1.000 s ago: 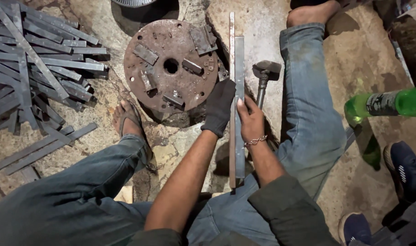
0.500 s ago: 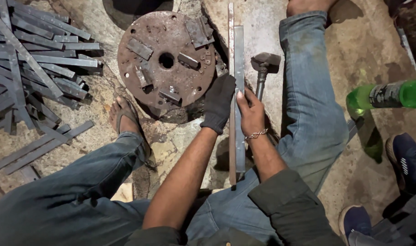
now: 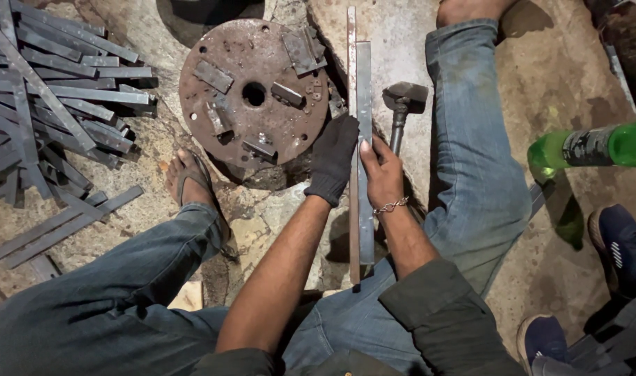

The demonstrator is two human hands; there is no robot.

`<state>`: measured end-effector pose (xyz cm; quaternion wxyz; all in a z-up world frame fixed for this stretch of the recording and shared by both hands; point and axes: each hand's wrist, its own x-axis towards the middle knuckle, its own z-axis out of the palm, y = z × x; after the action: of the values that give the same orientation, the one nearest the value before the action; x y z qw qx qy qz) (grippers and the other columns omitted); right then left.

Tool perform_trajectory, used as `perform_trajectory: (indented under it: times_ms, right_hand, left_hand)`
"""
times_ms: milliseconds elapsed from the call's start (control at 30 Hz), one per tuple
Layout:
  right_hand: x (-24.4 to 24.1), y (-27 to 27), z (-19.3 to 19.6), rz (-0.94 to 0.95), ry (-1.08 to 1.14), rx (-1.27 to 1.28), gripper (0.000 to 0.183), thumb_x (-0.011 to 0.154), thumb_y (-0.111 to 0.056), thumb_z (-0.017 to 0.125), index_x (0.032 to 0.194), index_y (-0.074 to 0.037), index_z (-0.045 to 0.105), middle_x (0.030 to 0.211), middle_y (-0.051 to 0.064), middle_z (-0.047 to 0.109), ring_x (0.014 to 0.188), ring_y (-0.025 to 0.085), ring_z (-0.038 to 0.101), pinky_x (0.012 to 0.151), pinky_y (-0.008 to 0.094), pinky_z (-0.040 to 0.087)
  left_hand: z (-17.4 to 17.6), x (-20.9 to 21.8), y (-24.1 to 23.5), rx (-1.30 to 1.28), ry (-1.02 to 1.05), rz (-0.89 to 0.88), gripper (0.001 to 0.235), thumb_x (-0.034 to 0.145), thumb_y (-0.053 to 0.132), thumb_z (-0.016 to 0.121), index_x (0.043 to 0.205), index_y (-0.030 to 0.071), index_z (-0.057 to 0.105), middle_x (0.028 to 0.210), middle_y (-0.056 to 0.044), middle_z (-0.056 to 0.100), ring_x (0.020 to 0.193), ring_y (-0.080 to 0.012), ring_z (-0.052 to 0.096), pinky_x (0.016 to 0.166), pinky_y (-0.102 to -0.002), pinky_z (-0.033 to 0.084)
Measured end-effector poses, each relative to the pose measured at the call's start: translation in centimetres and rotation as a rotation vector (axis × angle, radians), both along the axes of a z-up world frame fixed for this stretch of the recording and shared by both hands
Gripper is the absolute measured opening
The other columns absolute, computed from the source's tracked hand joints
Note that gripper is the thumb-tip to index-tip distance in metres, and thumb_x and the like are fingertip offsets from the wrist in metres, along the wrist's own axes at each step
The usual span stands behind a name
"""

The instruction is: The recorder uses a hammer and a manual bending jig on a stone floor to shape metal strips.

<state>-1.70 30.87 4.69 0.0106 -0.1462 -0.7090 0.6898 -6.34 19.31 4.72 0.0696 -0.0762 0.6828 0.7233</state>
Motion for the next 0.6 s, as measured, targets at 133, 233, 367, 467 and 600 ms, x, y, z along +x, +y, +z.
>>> perform_trajectory:
  times_ms: [133,233,367,467,600]
  right_hand:
    - [-0.1,-0.1,0.4,-0.010,-0.031,-0.044,0.050,0.101,-0.030,0.066,0.136,0.006,0.062,0.123,0.009,0.071,0.109,0.014,0.065,0.098,0.029,0.051]
    - [0.0,-0.1,0.2,-0.006,-0.034,-0.037,0.049,0.101,-0.030,0.066,0.135,0.006,0.063,0.122,0.009,0.072,0.109,0.013,0.065,0.098,0.028,0.051]
    - [0.1,0.1,-0.9,0.001,0.010,-0.035,0.047,0.102,-0.028,0.066,0.134,0.006,0.063,0.122,0.008,0.071,0.109,0.013,0.063,0.099,0.027,0.050]
    - [0.2,0.0,-0.9,0.009,0.045,-0.078,0.045,0.103,-0.027,0.066,0.134,0.006,0.064,0.123,0.008,0.070,0.110,0.013,0.063,0.100,0.028,0.050]
    - [0.1,-0.1,-0.5,0.026,0.042,-0.068,0.044,0.103,-0.028,0.064,0.133,0.005,0.065,0.122,0.008,0.071,0.110,0.013,0.063,0.099,0.028,0.050]
  left_hand:
    - [0.1,0.0,-0.1,-0.021,0.000,0.004,0.053,0.101,0.042,0.058,0.128,-0.003,0.064,0.117,-0.017,0.072,0.107,-0.0256,0.069,0.096,-0.035,0.051]
    - [0.1,0.2,0.0,-0.011,0.005,0.008,0.052,0.101,0.042,0.058,0.128,-0.003,0.064,0.116,-0.018,0.073,0.107,-0.0269,0.070,0.095,-0.036,0.052]
    - [0.5,0.5,0.0,-0.039,0.028,0.032,0.050,0.101,0.039,0.058,0.130,-0.001,0.064,0.117,-0.017,0.073,0.107,-0.0267,0.071,0.094,-0.036,0.052]
    - [-0.7,0.7,0.2,-0.025,0.136,0.035,0.048,0.102,0.038,0.058,0.128,-0.002,0.064,0.118,-0.018,0.072,0.109,-0.0276,0.070,0.096,-0.037,0.052]
    - [-0.4,0.6,0.2,-0.025,0.075,0.060,0.048,0.101,0.038,0.058,0.129,-0.001,0.064,0.116,-0.018,0.073,0.107,-0.0283,0.070,0.095,-0.037,0.052]
